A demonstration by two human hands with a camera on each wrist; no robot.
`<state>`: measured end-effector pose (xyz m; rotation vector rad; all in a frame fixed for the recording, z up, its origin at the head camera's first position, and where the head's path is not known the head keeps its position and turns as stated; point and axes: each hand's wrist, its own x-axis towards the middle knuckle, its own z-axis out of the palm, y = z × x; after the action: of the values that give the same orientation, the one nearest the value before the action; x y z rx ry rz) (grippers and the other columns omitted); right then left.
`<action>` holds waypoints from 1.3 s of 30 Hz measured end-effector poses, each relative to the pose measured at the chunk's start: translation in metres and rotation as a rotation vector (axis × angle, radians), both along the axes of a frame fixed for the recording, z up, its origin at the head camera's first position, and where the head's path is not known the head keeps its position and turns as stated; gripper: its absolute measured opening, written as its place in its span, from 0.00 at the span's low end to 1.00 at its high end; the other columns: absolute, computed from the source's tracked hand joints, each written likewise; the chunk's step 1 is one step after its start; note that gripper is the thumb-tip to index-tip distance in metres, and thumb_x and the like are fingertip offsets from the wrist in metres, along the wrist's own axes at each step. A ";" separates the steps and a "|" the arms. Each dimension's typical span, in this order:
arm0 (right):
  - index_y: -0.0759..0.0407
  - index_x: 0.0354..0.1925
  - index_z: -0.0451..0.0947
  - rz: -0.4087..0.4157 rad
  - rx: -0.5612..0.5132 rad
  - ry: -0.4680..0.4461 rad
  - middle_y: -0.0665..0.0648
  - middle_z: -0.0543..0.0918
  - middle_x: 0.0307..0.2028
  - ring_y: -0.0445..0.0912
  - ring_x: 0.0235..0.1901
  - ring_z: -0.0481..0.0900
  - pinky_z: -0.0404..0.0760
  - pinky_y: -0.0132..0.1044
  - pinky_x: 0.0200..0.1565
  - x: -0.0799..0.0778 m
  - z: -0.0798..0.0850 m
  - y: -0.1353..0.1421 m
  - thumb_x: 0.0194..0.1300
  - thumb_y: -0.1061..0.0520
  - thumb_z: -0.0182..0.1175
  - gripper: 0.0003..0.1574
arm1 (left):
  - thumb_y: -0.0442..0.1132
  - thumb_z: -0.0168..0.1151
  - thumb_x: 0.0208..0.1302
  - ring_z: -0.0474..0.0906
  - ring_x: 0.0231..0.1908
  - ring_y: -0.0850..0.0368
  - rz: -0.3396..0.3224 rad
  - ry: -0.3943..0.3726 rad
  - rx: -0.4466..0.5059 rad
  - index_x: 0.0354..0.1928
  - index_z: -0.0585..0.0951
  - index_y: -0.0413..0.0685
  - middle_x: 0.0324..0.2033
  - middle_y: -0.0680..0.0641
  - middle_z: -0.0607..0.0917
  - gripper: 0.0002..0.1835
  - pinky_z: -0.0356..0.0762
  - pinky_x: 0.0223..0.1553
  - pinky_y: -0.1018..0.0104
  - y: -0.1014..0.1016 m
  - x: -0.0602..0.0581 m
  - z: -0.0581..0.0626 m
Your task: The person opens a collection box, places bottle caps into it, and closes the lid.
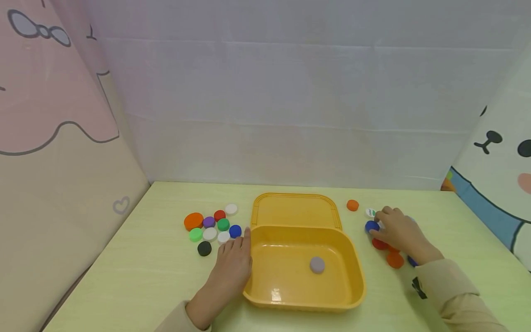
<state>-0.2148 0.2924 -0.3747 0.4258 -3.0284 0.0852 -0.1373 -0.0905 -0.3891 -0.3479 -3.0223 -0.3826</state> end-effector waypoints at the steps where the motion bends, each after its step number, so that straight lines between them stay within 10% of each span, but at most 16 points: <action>1: 0.64 0.37 0.77 0.000 -0.003 0.000 0.63 0.76 0.36 0.54 0.32 0.71 0.77 0.52 0.34 0.000 0.002 -0.001 0.51 0.50 0.65 0.20 | 0.38 0.46 0.66 0.67 0.52 0.42 0.000 -0.001 0.000 0.67 0.57 0.38 0.53 0.39 0.73 0.28 0.61 0.58 0.47 0.000 0.000 0.000; 23: 0.61 0.35 0.75 0.269 0.011 0.342 0.56 0.76 0.33 0.48 0.29 0.69 0.69 0.35 0.25 0.038 0.043 -0.059 0.46 0.50 0.69 0.21 | 0.38 0.47 0.66 0.67 0.52 0.42 -0.003 0.007 -0.005 0.67 0.57 0.37 0.52 0.39 0.74 0.29 0.62 0.58 0.47 0.000 0.000 0.002; 39: 0.53 0.34 0.75 0.352 0.064 0.296 0.49 0.73 0.31 0.42 0.29 0.65 0.65 0.30 0.27 0.072 0.035 -0.099 0.46 0.45 0.69 0.20 | 0.36 0.48 0.64 0.69 0.49 0.42 -0.010 0.062 -0.005 0.65 0.60 0.35 0.50 0.38 0.75 0.27 0.64 0.55 0.48 0.000 0.001 0.001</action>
<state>-0.1431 0.1931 -0.3399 0.8869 -2.6426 -0.0492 -0.1358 -0.0900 -0.3885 -0.3688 -2.9627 -0.3582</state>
